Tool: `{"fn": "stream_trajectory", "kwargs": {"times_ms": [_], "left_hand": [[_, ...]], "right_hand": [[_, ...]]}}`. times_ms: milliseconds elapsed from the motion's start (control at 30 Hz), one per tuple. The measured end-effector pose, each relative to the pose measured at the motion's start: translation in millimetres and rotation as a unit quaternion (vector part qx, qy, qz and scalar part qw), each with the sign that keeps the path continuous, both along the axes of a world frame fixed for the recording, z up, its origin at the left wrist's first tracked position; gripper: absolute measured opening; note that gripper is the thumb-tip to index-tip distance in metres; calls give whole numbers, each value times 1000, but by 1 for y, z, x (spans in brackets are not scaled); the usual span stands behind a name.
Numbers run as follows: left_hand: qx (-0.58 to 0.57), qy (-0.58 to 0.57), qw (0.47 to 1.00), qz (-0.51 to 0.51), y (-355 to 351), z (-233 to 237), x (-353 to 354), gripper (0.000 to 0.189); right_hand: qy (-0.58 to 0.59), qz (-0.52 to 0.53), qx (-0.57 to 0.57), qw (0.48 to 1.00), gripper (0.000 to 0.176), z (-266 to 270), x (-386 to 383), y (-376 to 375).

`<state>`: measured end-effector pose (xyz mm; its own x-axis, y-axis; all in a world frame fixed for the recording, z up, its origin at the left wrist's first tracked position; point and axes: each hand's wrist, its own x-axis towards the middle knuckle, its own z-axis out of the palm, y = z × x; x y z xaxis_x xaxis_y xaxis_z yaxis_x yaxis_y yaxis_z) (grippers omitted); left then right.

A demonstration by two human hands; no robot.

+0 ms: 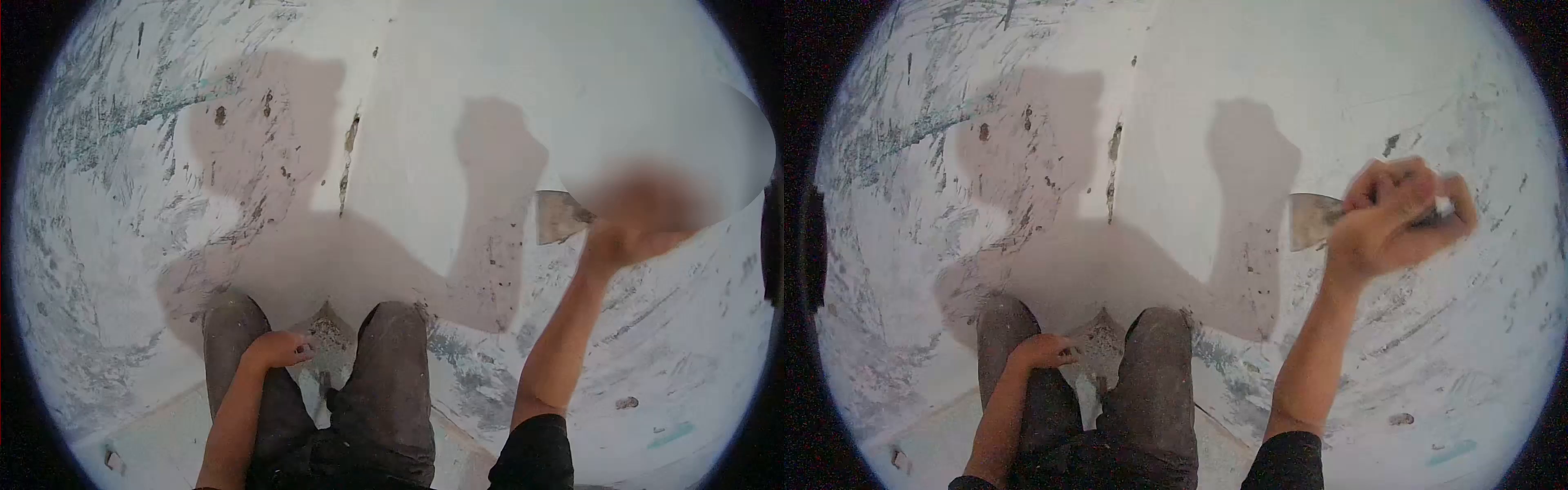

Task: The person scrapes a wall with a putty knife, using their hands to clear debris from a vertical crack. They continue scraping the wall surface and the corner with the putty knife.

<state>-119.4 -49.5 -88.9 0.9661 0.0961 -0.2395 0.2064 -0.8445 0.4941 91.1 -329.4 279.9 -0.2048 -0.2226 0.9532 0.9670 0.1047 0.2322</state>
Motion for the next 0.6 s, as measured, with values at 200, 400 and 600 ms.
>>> {"fn": "stream_trajectory", "kwargs": {"times_ms": [200, 400, 600], "left_hand": [[0, 11, 1000, 26, -7, 5, -1, 36], [26, 8, 999, 25, -3, -5, -3, 39], [-9, -27, 999, 20, -2, 0, -1, 38]], "right_hand": [[13, 17, 34, 999, 25, 2, 5, 1], [-39, 15, 57, 998, 25, 11, -21, -9], [-35, -26, 22, 999, 26, 19, -16, -8]]}}
